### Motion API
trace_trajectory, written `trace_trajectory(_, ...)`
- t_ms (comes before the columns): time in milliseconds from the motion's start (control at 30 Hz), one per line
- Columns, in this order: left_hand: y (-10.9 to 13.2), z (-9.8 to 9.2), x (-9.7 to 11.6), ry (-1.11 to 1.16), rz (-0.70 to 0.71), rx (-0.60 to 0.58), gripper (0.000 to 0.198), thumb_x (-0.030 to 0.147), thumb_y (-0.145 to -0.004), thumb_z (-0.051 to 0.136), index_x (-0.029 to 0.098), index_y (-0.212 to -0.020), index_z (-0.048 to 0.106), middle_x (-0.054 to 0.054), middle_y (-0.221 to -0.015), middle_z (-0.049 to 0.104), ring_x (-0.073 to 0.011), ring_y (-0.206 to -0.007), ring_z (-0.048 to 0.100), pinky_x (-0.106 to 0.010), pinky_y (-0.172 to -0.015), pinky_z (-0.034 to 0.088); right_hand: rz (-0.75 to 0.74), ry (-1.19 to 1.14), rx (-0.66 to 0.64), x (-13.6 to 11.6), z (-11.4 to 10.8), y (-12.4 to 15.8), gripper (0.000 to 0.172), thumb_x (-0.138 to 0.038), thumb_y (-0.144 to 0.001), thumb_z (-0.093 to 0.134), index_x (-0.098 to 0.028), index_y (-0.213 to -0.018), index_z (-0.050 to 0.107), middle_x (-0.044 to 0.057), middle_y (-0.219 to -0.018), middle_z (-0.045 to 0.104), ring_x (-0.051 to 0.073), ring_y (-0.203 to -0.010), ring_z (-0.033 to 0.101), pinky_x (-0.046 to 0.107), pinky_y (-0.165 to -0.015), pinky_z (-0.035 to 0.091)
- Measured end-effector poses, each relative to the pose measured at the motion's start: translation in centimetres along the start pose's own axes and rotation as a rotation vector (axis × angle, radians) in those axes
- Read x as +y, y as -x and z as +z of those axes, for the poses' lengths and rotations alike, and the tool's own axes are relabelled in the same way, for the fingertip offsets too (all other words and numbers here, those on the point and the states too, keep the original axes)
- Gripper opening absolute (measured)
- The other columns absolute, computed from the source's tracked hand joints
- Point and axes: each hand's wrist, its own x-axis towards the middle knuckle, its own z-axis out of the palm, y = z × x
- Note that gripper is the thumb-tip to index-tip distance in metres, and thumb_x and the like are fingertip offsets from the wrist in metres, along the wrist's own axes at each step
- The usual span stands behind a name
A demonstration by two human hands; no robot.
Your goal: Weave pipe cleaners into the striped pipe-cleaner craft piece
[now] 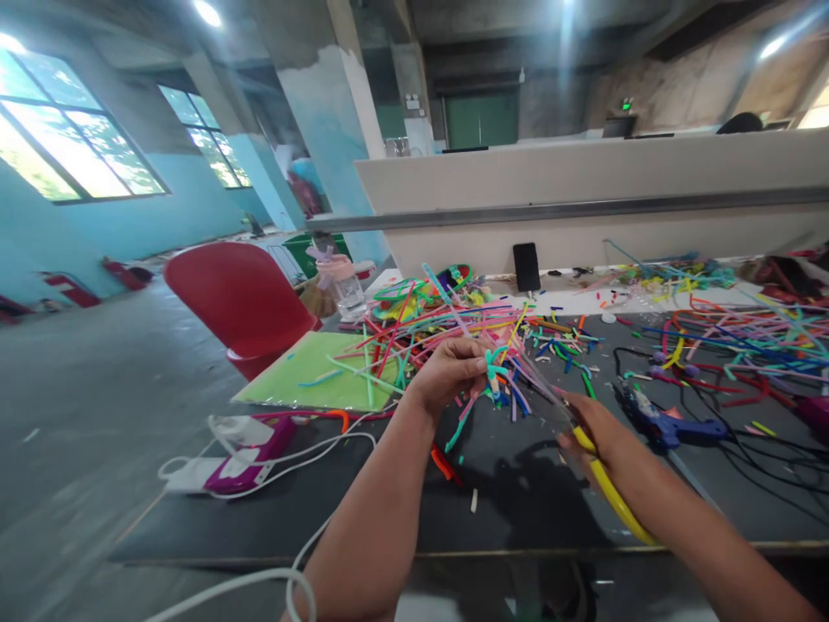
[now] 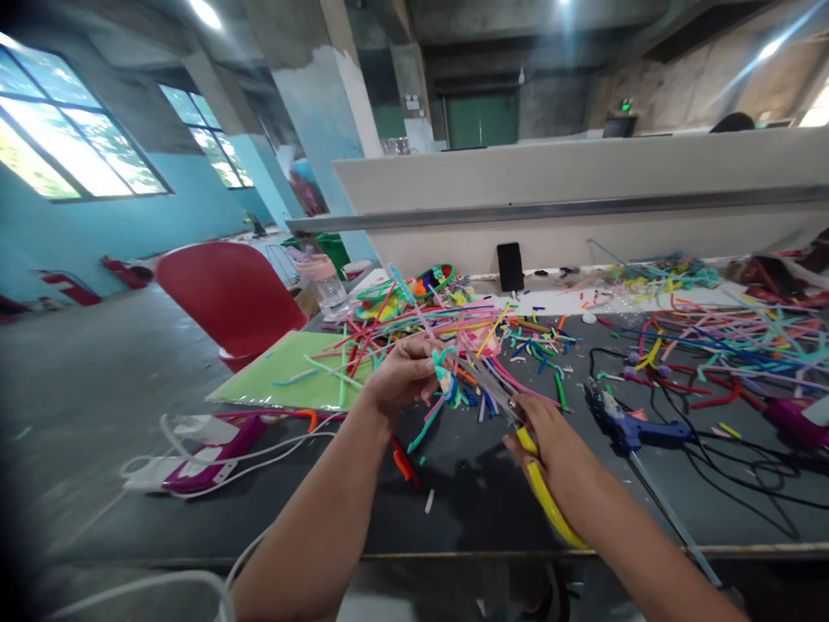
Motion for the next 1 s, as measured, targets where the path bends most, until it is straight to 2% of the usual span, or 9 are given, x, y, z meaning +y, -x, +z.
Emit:
trace_trajectory(167, 0.0, 0.1, -0.3, 0.030, -0.018, -0.045, 0.029, 0.031, -0.057, 0.082, 0.010, -0.062, 0.063, -0.003, -0.065, 0.064, -0.0101, -0.034, 0.054, -0.019, -0.030, 0.039, -0.019, 0.096, -0.114, -2.4, -0.6, -0.5, 0.037, -0.036, -0.088, 0.046, -0.019, -0.120, 0.047, 0.014, -0.118, 0.056, 0.024, -0.107, 0.055, 0.041, -0.093, 0.045)
trace_trajectory(333, 0.0, 0.4, -0.6, 0.072, -0.043, -0.057, 0.027, 0.030, -0.056, 0.083, 0.012, -0.066, 0.066, -0.002, -0.054, 0.061, -0.0127, -0.035, 0.055, -0.020, -0.031, 0.039, -0.024, 0.163, -0.097, -2.7, -0.2, -1.0, 0.038, -0.042, -0.089, 0.045, -0.020, -0.120, 0.046, 0.013, -0.119, 0.053, 0.024, -0.108, 0.054, 0.041, -0.095, 0.043)
trace_trajectory(567, -0.1, 1.0, -1.3, 0.043, -0.058, -0.083, 0.028, 0.033, -0.056, 0.082, 0.012, -0.065, 0.065, -0.001, -0.051, 0.059, -0.0140, -0.037, 0.056, -0.021, -0.032, 0.041, 0.019, 0.235, -0.104, -3.6, 0.1, -1.3, 0.042, -0.044, -0.089, 0.045, -0.020, -0.124, 0.045, 0.013, -0.120, 0.052, 0.025, -0.106, 0.055, 0.040, -0.090, 0.046)
trace_trajectory(800, -0.2, 1.2, -1.5, 0.119, -0.117, -0.067, 0.028, 0.030, -0.057, 0.080, 0.012, -0.064, 0.061, 0.000, -0.046, 0.056, -0.0108, -0.032, 0.051, -0.017, -0.030, 0.035, 0.026, 0.341, -0.099, -3.9, -0.2, -1.7, 0.041, -0.045, -0.089, 0.044, -0.020, -0.121, 0.047, 0.012, -0.117, 0.054, 0.026, -0.103, 0.057, 0.037, -0.083, 0.048)
trace_trajectory(1000, -0.5, 1.3, -1.7, 0.135, -0.155, -0.084, 0.033, 0.031, -0.052, 0.082, 0.012, -0.064, 0.058, 0.001, -0.045, 0.056, -0.0102, -0.030, 0.048, -0.017, -0.029, 0.031, -0.013, 0.320, -0.052, -2.7, 0.6, -1.7, 0.036, -0.043, -0.089, 0.045, -0.019, -0.115, 0.051, 0.012, -0.113, 0.059, 0.025, -0.102, 0.058, 0.037, -0.086, 0.047)
